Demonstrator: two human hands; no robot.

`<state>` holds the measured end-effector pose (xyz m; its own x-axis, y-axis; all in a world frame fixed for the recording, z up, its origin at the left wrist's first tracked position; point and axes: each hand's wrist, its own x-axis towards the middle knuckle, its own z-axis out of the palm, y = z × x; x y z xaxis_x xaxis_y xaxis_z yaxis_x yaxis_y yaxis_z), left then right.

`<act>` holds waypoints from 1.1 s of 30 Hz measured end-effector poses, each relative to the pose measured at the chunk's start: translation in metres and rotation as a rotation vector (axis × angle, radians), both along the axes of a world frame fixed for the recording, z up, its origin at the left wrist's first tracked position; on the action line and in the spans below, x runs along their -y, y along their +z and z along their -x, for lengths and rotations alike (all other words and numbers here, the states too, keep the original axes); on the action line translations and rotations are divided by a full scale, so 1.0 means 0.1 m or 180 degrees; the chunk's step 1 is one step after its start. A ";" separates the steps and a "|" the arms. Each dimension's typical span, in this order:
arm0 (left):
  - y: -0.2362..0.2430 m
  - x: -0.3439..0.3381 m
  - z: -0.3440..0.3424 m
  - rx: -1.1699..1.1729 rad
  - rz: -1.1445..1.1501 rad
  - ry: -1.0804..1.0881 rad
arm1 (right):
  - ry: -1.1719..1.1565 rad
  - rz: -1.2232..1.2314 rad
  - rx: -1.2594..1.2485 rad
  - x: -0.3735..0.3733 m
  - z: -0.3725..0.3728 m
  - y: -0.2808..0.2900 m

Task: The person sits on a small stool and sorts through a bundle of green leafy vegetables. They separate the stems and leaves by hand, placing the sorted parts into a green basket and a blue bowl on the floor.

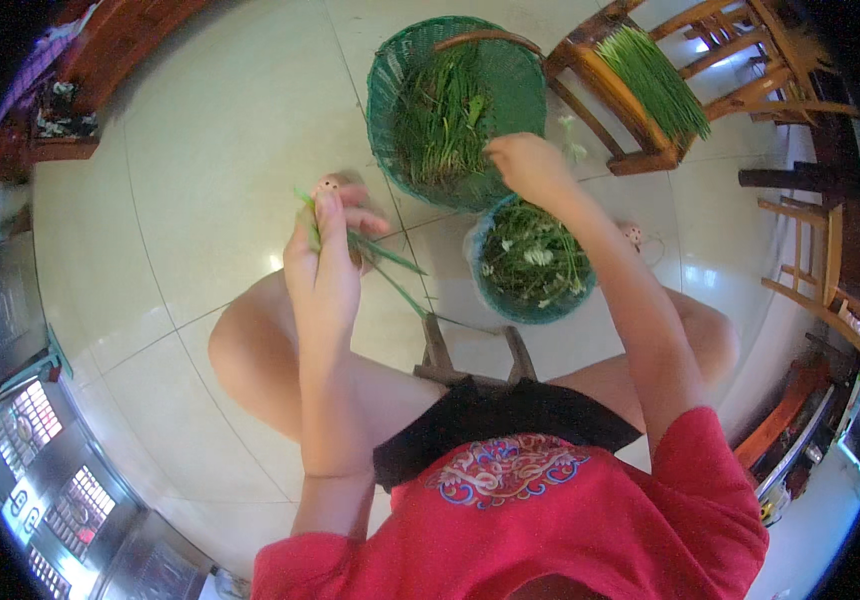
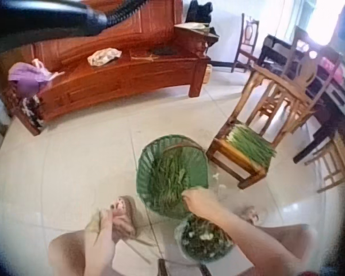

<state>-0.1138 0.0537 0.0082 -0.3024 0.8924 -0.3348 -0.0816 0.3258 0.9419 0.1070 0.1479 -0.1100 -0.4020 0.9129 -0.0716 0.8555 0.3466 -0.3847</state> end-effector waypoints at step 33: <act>-0.22 -0.01 -0.22 -0.1210 -0.0855 -0.0955 | -0.1574 0.2332 -0.5395 0.81 -0.58 0.91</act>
<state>-0.0915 0.0544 -0.0136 -0.0768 0.9970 -0.0005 0.3398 0.0267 0.9401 0.1650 0.0671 -0.0189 -0.2050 0.9287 -0.3089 -0.5634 -0.3700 -0.7387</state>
